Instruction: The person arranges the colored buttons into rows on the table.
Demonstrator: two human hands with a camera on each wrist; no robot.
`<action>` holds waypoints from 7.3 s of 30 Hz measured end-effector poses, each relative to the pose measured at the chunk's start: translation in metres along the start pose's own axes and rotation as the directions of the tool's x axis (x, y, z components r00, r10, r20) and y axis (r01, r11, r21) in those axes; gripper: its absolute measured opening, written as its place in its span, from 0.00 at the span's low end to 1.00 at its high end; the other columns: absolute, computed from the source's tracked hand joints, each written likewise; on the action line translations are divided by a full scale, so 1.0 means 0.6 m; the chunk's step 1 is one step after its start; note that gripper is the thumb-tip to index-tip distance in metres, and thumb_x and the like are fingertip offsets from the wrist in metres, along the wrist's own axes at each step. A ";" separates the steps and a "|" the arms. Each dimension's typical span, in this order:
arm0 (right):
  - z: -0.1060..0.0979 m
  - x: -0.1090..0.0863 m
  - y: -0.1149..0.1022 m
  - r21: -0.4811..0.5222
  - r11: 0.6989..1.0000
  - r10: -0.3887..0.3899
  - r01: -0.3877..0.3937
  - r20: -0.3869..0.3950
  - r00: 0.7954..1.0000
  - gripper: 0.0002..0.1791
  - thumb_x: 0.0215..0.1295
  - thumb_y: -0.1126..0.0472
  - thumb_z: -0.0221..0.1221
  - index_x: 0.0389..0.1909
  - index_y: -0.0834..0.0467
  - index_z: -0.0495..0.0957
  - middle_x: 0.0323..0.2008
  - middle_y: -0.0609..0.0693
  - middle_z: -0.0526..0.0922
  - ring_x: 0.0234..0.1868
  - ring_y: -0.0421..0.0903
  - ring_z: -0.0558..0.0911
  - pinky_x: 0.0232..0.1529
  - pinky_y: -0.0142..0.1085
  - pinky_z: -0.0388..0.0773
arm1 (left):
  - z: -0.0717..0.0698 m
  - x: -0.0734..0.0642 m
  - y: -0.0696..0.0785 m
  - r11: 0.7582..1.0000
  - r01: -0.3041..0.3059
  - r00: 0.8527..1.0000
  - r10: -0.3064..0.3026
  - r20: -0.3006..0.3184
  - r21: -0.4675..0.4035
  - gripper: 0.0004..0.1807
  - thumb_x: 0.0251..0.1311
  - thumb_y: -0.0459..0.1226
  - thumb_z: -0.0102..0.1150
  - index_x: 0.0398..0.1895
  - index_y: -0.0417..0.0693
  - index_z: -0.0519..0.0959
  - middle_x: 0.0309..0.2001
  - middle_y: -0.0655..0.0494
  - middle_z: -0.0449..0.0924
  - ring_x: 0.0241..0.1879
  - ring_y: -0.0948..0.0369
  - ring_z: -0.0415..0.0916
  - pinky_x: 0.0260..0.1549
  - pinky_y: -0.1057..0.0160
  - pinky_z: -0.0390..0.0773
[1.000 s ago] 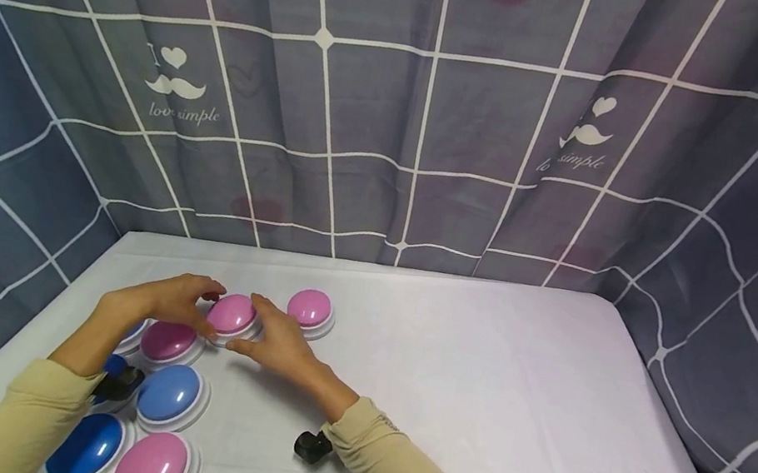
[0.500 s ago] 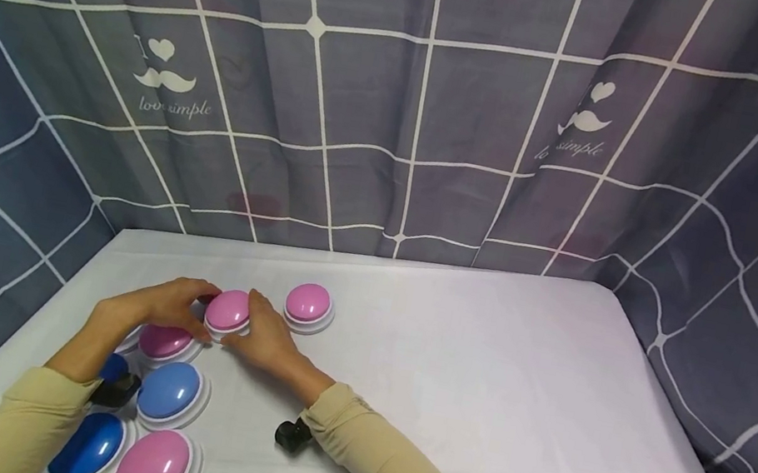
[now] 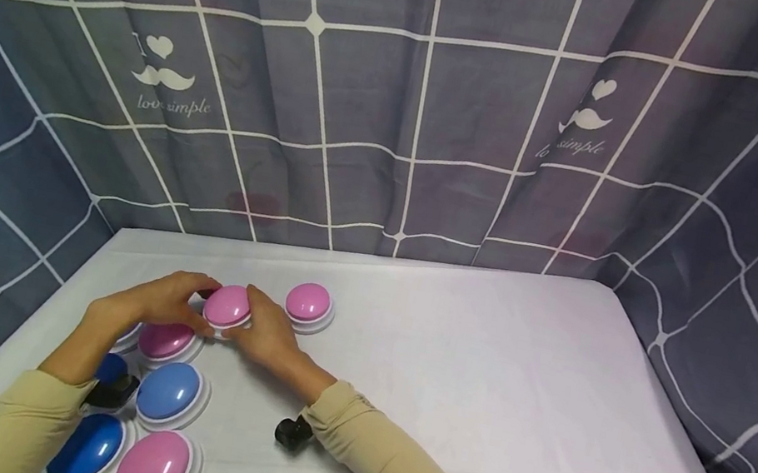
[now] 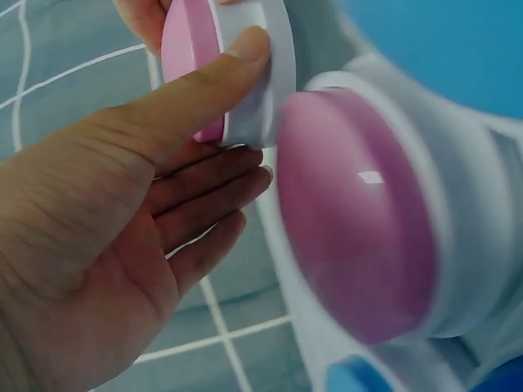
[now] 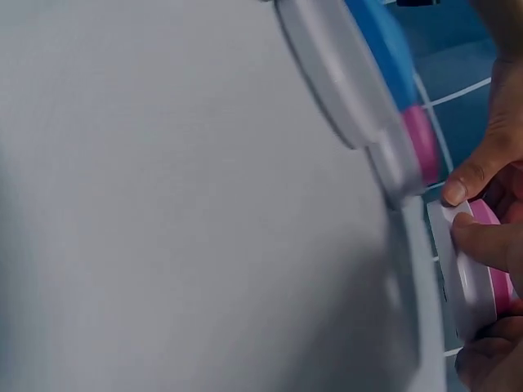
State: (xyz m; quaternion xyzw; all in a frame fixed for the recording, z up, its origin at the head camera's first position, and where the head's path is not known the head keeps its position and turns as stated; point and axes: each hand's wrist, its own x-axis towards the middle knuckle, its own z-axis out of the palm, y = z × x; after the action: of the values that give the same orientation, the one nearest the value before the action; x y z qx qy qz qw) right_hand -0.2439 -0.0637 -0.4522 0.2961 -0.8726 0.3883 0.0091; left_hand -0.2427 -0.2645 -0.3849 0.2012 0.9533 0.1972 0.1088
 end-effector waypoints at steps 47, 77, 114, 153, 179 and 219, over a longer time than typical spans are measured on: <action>-0.261 -0.126 0.207 0.120 0.993 -0.015 0.014 0.006 1.000 0.43 0.56 0.59 0.73 0.70 0.68 0.64 0.67 0.62 0.70 0.67 0.60 0.69 0.66 0.52 0.65 | 0.102 0.203 0.204 0.965 -0.222 0.969 0.235 -0.081 0.137 0.32 0.47 0.54 0.76 0.51 0.45 0.81 0.44 0.57 0.79 0.42 0.60 0.76 0.42 0.58 0.78; -0.236 -0.125 0.222 -0.001 1.000 -0.012 0.012 0.054 0.998 0.49 0.57 0.53 0.72 0.72 0.71 0.58 0.68 0.66 0.67 0.70 0.59 0.65 0.69 0.51 0.60 | 0.123 0.199 0.190 0.962 -0.172 0.981 0.187 -0.053 0.212 0.43 0.49 0.56 0.75 0.63 0.39 0.74 0.54 0.48 0.78 0.50 0.54 0.78 0.55 0.54 0.74; -0.133 -0.194 -0.022 0.091 0.930 -0.366 0.356 0.144 0.919 0.48 0.60 0.46 0.69 0.76 0.56 0.57 0.73 0.51 0.63 0.72 0.43 0.62 0.69 0.39 0.61 | 0.056 -0.219 0.178 0.978 0.153 0.959 -0.111 -0.261 0.144 0.46 0.37 0.68 0.72 0.57 0.49 0.78 0.53 0.54 0.78 0.52 0.50 0.77 0.50 0.41 0.77; -0.005 -0.207 -0.057 -0.026 0.899 -0.394 0.438 0.393 0.831 0.40 0.61 0.45 0.67 0.71 0.54 0.65 0.67 0.43 0.71 0.66 0.33 0.68 0.63 0.24 0.63 | 0.163 -0.291 0.079 0.981 0.172 0.984 -0.175 0.028 0.088 0.52 0.29 0.68 0.73 0.56 0.44 0.75 0.48 0.57 0.74 0.46 0.52 0.73 0.44 0.42 0.80; 0.007 -0.217 -0.068 0.068 0.923 -0.367 0.379 0.456 0.811 0.36 0.63 0.44 0.65 0.70 0.46 0.67 0.62 0.34 0.74 0.58 0.25 0.70 0.58 0.21 0.66 | 0.169 -0.286 0.074 0.995 0.064 0.998 -0.066 0.025 0.074 0.47 0.37 0.65 0.72 0.55 0.41 0.76 0.46 0.57 0.74 0.42 0.54 0.76 0.40 0.48 0.83; -0.191 -0.253 0.084 0.127 0.952 -0.290 0.278 0.089 0.953 0.41 0.59 0.53 0.70 0.71 0.58 0.65 0.67 0.48 0.73 0.68 0.48 0.70 0.66 0.47 0.66 | 0.145 -0.069 0.211 0.959 -0.284 0.913 0.266 -0.309 -0.013 0.40 0.41 0.52 0.80 0.61 0.52 0.77 0.56 0.64 0.76 0.58 0.64 0.73 0.56 0.55 0.76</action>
State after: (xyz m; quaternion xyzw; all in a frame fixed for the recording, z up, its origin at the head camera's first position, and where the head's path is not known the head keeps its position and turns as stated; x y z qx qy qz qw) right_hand -0.1698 0.1182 -0.4434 0.4388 -0.7968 0.4155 0.0014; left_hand -0.1376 -0.1466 -0.4047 0.2974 0.9146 0.2668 -0.0625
